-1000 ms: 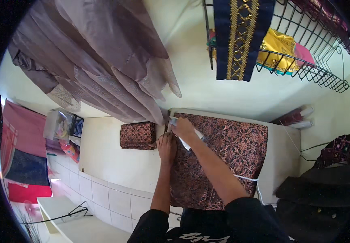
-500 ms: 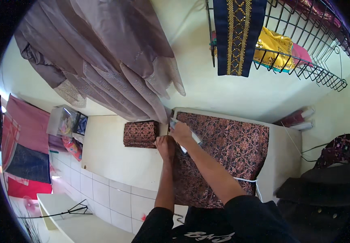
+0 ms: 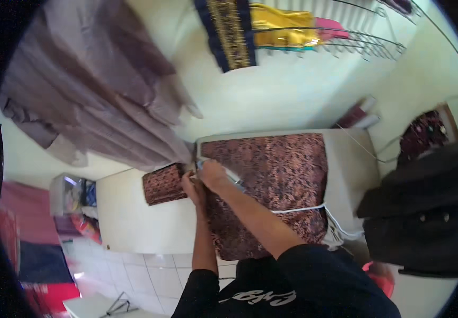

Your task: Ironing a piece of patterned brown fabric on a table.

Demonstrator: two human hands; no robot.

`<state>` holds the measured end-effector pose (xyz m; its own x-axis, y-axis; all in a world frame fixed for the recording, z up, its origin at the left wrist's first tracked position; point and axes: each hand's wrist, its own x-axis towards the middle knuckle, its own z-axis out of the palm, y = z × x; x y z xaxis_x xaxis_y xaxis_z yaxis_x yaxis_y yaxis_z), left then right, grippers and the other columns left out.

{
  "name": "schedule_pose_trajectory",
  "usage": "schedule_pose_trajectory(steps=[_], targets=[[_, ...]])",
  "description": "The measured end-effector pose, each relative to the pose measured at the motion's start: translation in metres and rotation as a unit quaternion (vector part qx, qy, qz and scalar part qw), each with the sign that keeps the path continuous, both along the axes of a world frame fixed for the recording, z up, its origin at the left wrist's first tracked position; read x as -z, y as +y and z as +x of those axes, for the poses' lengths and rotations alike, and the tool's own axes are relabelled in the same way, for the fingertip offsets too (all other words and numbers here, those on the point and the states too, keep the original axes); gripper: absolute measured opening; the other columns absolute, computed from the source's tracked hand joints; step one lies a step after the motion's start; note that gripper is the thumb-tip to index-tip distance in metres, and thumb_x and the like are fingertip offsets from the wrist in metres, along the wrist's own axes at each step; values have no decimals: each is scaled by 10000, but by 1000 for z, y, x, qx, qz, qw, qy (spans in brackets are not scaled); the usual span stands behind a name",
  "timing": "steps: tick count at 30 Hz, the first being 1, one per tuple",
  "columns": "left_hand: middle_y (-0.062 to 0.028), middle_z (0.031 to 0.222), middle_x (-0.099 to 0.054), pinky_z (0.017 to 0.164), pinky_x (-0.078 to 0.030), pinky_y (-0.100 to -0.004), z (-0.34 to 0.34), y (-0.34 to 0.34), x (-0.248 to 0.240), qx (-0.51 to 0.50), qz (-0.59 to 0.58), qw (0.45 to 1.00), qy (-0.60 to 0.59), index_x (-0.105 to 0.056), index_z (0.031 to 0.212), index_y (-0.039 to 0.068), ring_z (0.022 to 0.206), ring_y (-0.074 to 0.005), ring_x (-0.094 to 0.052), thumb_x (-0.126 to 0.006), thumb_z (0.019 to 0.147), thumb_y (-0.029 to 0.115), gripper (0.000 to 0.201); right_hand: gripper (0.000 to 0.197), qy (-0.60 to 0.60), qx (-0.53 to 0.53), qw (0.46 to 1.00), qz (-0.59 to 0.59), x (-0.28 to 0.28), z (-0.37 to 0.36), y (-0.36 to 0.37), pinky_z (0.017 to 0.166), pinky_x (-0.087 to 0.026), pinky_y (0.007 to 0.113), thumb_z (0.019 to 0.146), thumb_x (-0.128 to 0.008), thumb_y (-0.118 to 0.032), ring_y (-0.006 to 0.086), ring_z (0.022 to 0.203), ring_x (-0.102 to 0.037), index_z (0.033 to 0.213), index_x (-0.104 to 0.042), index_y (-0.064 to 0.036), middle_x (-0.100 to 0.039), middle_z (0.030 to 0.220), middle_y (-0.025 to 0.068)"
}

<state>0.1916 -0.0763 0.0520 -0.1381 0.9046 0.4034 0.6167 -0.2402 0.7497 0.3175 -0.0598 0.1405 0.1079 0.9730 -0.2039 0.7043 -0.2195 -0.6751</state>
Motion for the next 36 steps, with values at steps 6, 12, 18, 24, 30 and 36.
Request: schedule_pose_trajectory(steps=[6, 12, 18, 24, 30, 36], targets=[[-190, 1348, -506, 989, -379, -472, 25, -10, -29, 94, -11, 974, 204, -492, 1325, 17, 1212, -399, -483, -510, 973, 253, 425, 370, -66, 42, 995, -59, -12, 19, -22, 855, -556, 441, 880, -651, -346, 348, 1047, -662, 1065, -664, -26, -654, 1130, 209], [-163, 1565, -305, 1159, -223, -505, 13, -4, -16, 252, 25, 938, 237, -362, 1459, 16, 1448, -330, -284, -468, 964, 315, 587, 324, -61, 74, 994, -48, -21, 20, -18, 853, -556, 448, 876, -646, -305, 353, 1030, -665, 1059, -666, -38, -659, 1098, 197], [-52, 1604, -261, 1178, -168, -538, 28, -7, -25, 233, -55, 925, 294, -288, 1542, 163, 1487, -242, -211, -398, 1011, 304, 561, 410, -36, 88, 995, 5, -10, 55, -43, 821, -551, 485, 947, -542, -365, 422, 936, -669, 998, -638, 30, -658, 1013, 268], [-109, 1570, -316, 1155, -246, -501, 34, -7, -36, 185, -66, 895, 401, -411, 1480, 126, 1464, -288, -258, -417, 1018, 349, 514, 495, -43, 154, 987, -17, -22, 110, -67, 859, -525, 512, 917, -574, -448, 445, 974, -646, 1036, -621, 31, -646, 1019, 286], [-208, 1512, -370, 1156, -217, -561, 122, -9, -67, 112, -37, 922, 369, -482, 1393, 23, 1407, -390, -326, -439, 1004, 298, 478, 476, -76, 156, 985, -6, -16, 120, -66, 827, -540, 505, 911, -609, -430, 428, 954, -658, 1007, -611, 36, -647, 1011, 276], [-161, 1519, -379, 1159, -252, -501, 124, -11, -37, 299, 1, 919, 256, -426, 1448, 89, 1414, -348, -332, -424, 1017, 278, 470, 497, -79, 158, 984, 37, -1, 130, -83, 798, -538, 527, 894, -610, -432, 471, 872, -655, 934, -642, 63, -644, 915, 318]])
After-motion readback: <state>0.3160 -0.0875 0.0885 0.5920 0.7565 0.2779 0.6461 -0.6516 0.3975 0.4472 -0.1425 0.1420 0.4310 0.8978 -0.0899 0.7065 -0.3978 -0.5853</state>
